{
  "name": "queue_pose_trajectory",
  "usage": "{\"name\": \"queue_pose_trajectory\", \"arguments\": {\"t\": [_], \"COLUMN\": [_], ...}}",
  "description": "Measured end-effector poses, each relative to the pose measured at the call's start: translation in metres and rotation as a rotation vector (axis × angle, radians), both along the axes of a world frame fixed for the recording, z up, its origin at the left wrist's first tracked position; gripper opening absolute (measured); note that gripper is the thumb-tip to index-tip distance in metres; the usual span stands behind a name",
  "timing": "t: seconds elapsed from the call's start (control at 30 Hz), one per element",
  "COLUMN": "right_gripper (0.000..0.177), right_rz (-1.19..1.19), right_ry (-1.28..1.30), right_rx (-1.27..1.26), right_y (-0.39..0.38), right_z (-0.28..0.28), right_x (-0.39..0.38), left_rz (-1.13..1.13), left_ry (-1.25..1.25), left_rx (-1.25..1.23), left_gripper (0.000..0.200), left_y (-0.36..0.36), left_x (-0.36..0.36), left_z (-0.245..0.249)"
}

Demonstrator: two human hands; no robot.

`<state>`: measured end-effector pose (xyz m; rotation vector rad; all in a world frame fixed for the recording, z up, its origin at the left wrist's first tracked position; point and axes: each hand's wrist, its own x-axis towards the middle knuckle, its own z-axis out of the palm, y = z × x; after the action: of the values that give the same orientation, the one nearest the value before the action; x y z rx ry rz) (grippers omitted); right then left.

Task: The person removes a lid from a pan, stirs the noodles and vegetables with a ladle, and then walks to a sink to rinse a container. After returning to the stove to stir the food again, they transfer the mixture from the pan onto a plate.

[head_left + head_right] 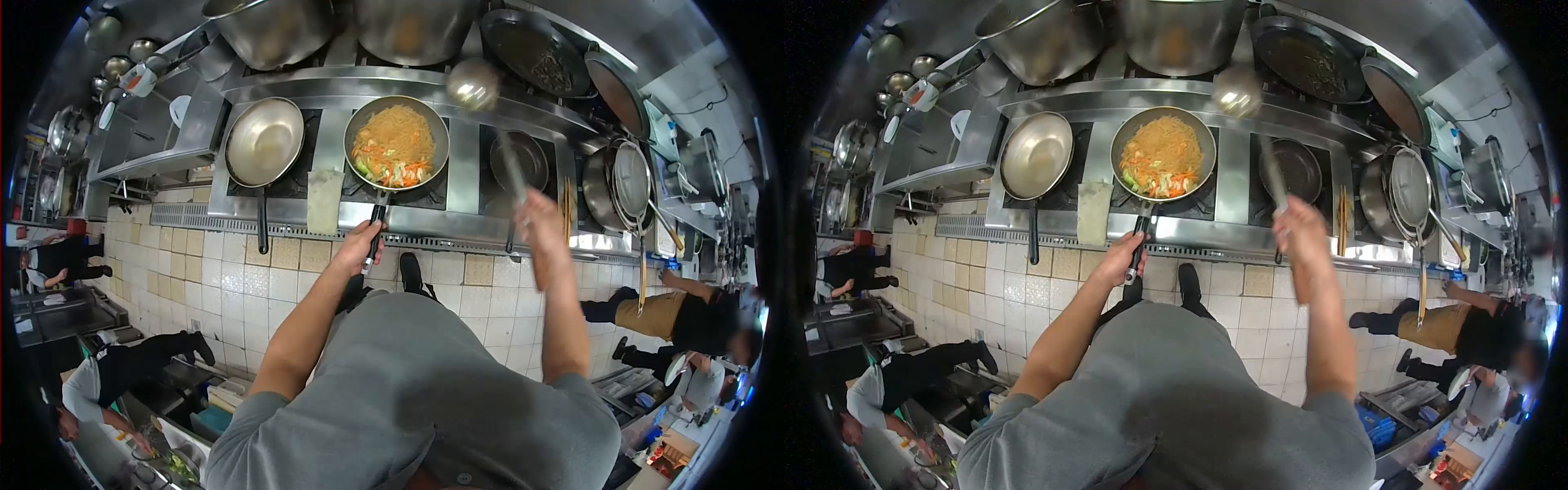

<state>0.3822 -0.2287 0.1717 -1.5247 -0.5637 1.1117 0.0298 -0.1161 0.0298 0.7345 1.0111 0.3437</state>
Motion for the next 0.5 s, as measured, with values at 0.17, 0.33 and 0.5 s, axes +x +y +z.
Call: {"name": "queue_pose_trajectory", "arguments": {"t": [0.17,0.33,0.5], "right_gripper": [0.035,0.014,0.02], "right_rz": [-0.103,-0.037,-0.052], "right_ry": [0.378,0.146,0.23], "right_rx": [-0.19,0.01,-0.121], "right_y": [0.014,0.04,-0.045], "right_z": [-0.058,-0.075,-0.046], "right_x": [-0.146,-0.195,-0.221], "left_rz": [-0.046,-0.085,-0.144], "left_ry": [0.015,0.007,-0.021], "left_rx": [0.084,0.079,0.04], "left_gripper": [0.033,0.033,0.028], "left_y": [0.002,0.016,0.027], "left_x": [-0.014,-0.039,-0.052], "left_z": [-0.009,-0.009,-0.009]}}
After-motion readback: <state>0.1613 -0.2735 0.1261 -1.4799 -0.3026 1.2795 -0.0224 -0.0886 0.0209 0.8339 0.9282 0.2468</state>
